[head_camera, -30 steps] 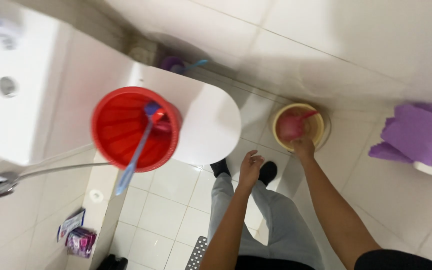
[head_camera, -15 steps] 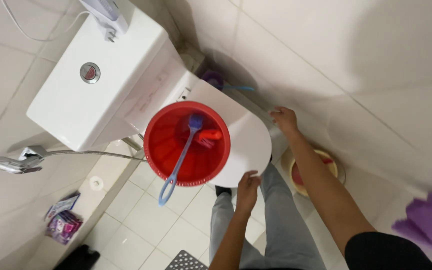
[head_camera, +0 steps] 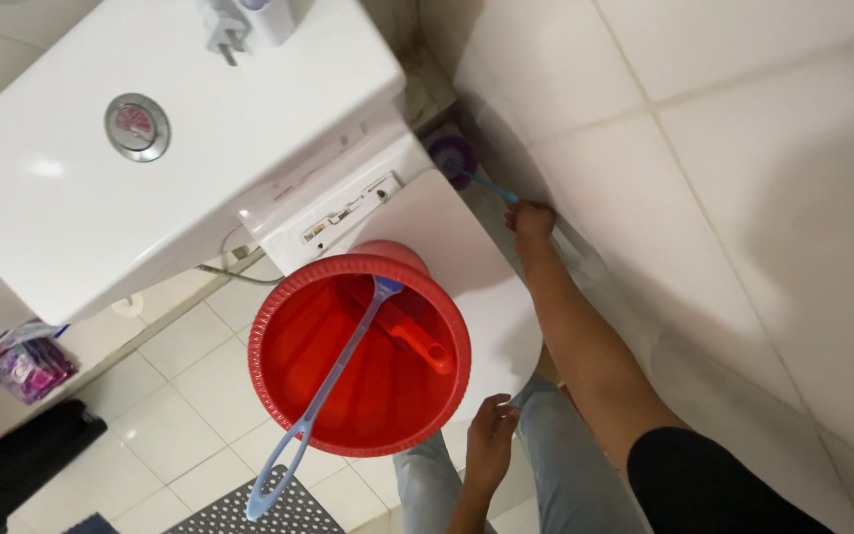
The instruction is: Cleaning bathroom surfaces including the sink and shelf, and organizing supplies.
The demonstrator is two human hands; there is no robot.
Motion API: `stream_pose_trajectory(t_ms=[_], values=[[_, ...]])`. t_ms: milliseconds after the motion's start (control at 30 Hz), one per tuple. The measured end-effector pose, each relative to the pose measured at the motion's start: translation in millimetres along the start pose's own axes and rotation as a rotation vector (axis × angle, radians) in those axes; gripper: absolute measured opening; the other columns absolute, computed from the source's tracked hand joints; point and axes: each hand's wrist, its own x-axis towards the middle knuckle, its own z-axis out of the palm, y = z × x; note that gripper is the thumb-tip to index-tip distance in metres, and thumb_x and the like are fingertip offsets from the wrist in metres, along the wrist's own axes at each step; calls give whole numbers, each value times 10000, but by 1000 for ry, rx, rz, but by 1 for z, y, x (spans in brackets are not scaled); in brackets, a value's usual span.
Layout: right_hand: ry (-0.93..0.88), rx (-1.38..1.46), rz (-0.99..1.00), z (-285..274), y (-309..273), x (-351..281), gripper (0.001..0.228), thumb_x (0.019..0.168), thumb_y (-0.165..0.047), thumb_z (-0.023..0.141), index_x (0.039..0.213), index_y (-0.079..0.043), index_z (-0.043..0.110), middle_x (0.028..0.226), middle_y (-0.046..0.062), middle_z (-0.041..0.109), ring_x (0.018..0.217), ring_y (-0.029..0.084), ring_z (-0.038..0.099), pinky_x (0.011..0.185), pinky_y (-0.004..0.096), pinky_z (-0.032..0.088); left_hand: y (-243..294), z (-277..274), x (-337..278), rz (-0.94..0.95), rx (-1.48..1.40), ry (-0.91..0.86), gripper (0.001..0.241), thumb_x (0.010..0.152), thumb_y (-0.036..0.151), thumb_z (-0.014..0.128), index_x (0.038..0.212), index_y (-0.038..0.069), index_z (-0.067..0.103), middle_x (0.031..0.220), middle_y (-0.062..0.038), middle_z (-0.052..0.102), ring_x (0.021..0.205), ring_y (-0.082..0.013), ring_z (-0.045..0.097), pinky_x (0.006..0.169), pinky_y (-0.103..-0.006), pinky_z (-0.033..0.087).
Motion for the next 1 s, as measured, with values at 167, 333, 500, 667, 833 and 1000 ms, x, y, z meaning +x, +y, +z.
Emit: stream_pose_trajectory(t_ms=[167,333,500,667,833,1000], values=[[-125,-404,-605,99,-39,20,227,899,-135,784,891,58,665,760,129,641,679,247,563,590,405,454,-18,0,17,12,-124,47,330,955,154,626,1252,10,616,1003,-86,742,938,-143,668,846,-274,526],[-392,-628,-1054,143,-52,90,552,887,-217,961,1144,107,595,992,158,708,872,252,671,764,433,556,-37,-5,18,34,-307,106,327,957,126,629,1251,-13,593,1037,-93,718,983,-155,670,891,-287,527],[-467,-524,-409,154,-154,-78,282,946,-178,747,1143,2,657,887,82,713,642,147,648,524,290,503,-9,-16,-8,47,-223,97,325,964,131,625,1251,-21,607,1050,-115,741,992,-167,664,901,-289,514],[-410,-419,-649,67,-193,-259,160,1013,-124,748,936,17,743,822,57,704,698,96,620,579,245,447,-27,-43,-33,103,-272,91,327,958,115,592,1255,-20,597,1063,-118,738,988,-164,671,904,-290,522],[-729,-535,-733,33,-180,-476,192,942,-107,754,1126,-65,790,799,30,696,636,61,477,576,231,385,-34,-88,-54,195,-256,95,319,955,99,577,1249,-22,603,1045,-133,736,943,-157,653,868,-300,522],[-1232,-1436,-968,71,-152,-622,665,781,-245,821,1396,-147,588,950,113,673,796,277,683,658,431,539,-24,-105,-74,340,-206,64,235,983,100,597,1178,-28,631,1045,-93,710,909,-149,633,819,-308,514]])
